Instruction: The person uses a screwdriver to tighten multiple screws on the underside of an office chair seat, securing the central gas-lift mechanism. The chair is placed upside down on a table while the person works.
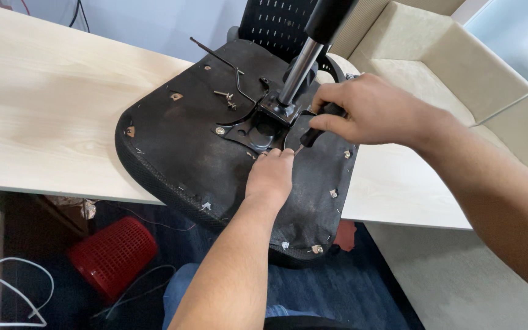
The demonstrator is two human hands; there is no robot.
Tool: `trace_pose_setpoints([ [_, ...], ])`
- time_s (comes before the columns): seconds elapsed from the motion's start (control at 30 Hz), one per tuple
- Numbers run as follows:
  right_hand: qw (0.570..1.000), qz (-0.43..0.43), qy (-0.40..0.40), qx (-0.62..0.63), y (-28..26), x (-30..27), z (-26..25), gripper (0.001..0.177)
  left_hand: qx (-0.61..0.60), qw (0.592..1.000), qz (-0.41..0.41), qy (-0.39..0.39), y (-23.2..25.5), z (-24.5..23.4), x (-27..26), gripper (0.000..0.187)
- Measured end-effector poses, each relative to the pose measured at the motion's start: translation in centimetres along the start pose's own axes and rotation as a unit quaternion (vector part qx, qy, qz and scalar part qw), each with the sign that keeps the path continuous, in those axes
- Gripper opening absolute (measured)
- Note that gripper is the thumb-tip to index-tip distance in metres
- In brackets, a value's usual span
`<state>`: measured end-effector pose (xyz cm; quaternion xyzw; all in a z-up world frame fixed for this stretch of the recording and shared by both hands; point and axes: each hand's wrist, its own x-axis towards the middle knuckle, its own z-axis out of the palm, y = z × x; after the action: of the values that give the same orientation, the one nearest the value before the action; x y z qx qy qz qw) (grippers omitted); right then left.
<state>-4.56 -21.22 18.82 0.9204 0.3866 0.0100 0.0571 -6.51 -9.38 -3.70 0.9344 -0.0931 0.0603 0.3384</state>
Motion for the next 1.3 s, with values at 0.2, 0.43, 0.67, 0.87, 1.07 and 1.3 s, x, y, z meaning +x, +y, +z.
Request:
trace_pose_setpoints([
  [0.2, 0.994, 0.043, 0.100, 0.022, -0.1, -0.6, 1.5, 0.027, 0.025, 0.999, -0.001, 0.024, 0.2, 0.3, 0.2, 0.032],
  [0.43, 0.972, 0.177, 0.142, 0.055, 0.8, -2.0, 3.8, 0.035, 0.057, 0.995, 0.033, 0.069, 0.6, 1.2, 0.6, 0.016],
  [0.67, 0.959, 0.254, 0.119, 0.039, 0.8, -2.3, 3.4, 0.047, 0.061, 0.993, 0.054, 0.088, 0.3, 1.1, 0.5, 0.017],
  [0.87, 0.981, 0.089, 0.124, 0.122, -1.0, -4.2, 1.9, 0.033, -0.013, 0.994, 0.051, 0.091, -0.2, 1.1, -0.3, 0.012],
  [1.07, 0.970, 0.164, 0.168, 0.071, -2.7, -4.8, 2.7, 0.031, -0.013, 0.994, 0.041, 0.103, -0.2, 1.6, -0.6, 0.013],
  [1.3, 0.947, 0.276, 0.141, 0.079, -3.0, -6.4, 3.1, 0.044, -0.008, 0.997, 0.053, 0.059, 0.0, -0.1, -0.4, 0.013],
])
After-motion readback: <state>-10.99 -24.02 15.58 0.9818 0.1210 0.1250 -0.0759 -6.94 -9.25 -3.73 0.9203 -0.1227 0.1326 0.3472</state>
